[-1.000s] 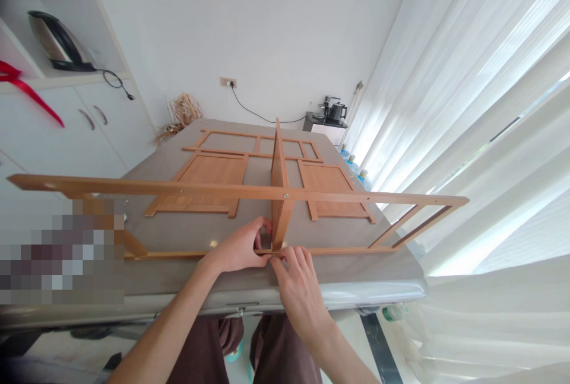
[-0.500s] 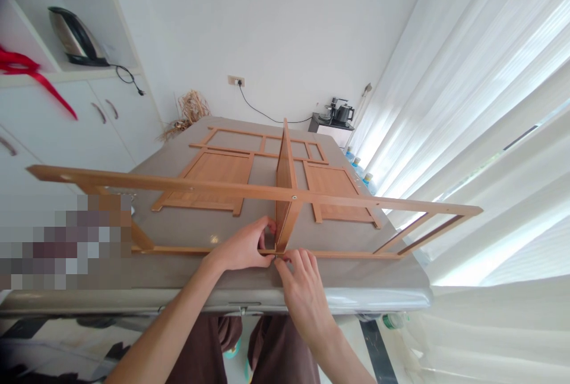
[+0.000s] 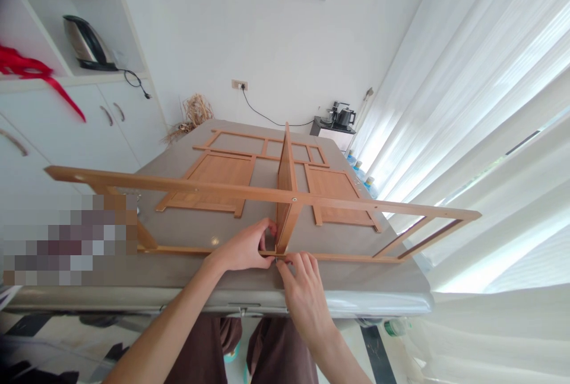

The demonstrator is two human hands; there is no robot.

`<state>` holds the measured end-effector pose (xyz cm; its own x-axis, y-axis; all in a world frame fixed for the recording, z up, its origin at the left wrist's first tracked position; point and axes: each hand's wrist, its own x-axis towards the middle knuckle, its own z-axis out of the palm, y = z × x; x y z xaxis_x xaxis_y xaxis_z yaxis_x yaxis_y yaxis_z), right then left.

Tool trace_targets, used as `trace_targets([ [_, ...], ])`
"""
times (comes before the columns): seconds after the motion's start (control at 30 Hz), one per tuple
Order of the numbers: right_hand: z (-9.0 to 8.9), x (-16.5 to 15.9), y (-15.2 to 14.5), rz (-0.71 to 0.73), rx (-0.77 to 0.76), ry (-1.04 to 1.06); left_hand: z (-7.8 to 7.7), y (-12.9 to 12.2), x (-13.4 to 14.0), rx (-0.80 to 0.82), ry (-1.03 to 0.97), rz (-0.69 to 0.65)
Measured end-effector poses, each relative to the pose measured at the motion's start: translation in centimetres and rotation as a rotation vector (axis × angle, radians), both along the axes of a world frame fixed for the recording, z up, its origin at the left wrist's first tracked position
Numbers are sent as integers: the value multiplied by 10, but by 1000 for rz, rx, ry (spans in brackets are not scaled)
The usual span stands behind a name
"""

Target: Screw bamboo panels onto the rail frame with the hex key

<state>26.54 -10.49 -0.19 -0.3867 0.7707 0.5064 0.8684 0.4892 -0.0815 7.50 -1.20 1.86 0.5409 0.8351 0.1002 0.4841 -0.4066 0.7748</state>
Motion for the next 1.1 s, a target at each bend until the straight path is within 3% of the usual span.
trace_targets([
  [0.37, -6, -6, 0, -32, 60, 50, 3, -1, 1, -8, 31, -10],
  [0.67, -16, -7, -2, -56, 22, 65, 5, -2, 0, -4, 30, 0],
  [1.1, -21, -2, -1, -54, 101, 24, -1, -1, 0, 35, 15, 1],
])
